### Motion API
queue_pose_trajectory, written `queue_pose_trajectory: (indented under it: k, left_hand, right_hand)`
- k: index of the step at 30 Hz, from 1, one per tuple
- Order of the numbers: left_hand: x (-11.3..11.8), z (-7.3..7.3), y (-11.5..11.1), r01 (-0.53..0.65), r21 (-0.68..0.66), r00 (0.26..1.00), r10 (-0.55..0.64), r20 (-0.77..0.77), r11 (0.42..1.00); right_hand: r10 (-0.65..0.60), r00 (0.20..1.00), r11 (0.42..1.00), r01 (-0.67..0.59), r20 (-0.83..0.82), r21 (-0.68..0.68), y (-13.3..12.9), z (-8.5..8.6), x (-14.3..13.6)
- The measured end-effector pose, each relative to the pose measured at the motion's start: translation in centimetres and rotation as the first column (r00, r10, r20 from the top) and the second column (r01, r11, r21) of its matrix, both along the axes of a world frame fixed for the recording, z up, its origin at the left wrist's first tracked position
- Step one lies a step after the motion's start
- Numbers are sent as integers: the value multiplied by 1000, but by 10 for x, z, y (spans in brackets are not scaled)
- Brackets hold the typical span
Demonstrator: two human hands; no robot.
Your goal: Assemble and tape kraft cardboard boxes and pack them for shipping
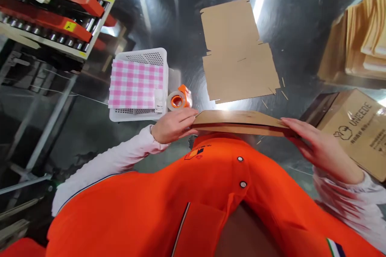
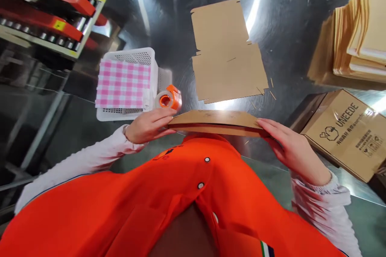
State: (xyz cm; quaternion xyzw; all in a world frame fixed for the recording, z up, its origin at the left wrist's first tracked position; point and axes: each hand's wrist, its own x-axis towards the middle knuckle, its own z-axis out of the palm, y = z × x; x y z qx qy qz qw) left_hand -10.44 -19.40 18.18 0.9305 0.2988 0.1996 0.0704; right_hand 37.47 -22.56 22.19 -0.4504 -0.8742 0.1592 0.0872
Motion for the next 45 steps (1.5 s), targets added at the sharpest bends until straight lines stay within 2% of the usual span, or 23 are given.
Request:
queue_pose_trajectory:
  k: [3,5,7,13,15,18,21,24,26,28,32,35,38,42,45]
  left_hand:
    - [-2,-11,13,-132,-107,990,136,34,985]
    - [-3,-18,31,-135,-238,987,151,52,962]
    - [-5,-22,57,-88,-299,991,113,66,950]
    - [-4,-30,138,-15,-240,993,43,114,971]
    - [-3,-34,155,16,-242,990,18,137,970]
    - [-3,-44,169,45,-207,992,-19,127,977]
    - [-4,-49,172,32,-124,994,-19,104,992]
    - [-4,-42,170,19,-75,999,-16,33,997]
    - [-3,-37,167,48,-81,999,-47,14,996]
    - [0,-37,165,88,-107,995,-82,58,990]
    - [7,-50,166,133,-166,983,-109,145,977]
    - [11,-64,167,97,-223,985,-62,158,970]
    - [14,-70,162,53,-253,966,14,257,966]
    - [10,-64,147,-62,-362,936,180,302,930]
    - [3,-56,143,-86,-377,955,184,232,922]
  right_hand:
    - [2,1000,1000,-2,17,10,5,-2,0]
    - [10,999,1000,-11,35,25,17,-3,0]
    - [15,1000,999,-16,27,39,35,-6,-1]
    - [-4,987,988,30,-164,153,99,-21,1]
    - [3,985,987,25,-173,160,112,-25,2]
    - [37,991,979,-10,-129,206,117,-30,1]
    - [31,993,957,2,-112,289,114,-35,-1]
    - [4,997,955,20,-80,296,112,-38,-3]
    - [-8,1000,965,14,-25,263,112,-38,-3]
    - [-11,1000,970,7,16,241,114,-38,-2]
    - [19,1000,962,-15,-14,272,113,-44,-3]
    - [17,998,955,3,-64,297,111,-51,-7]
    - [-18,996,957,42,-83,288,112,-56,-9]
    - [-31,994,962,57,-101,265,113,-58,-9]
    - [-34,992,964,65,-120,258,113,-53,-9]
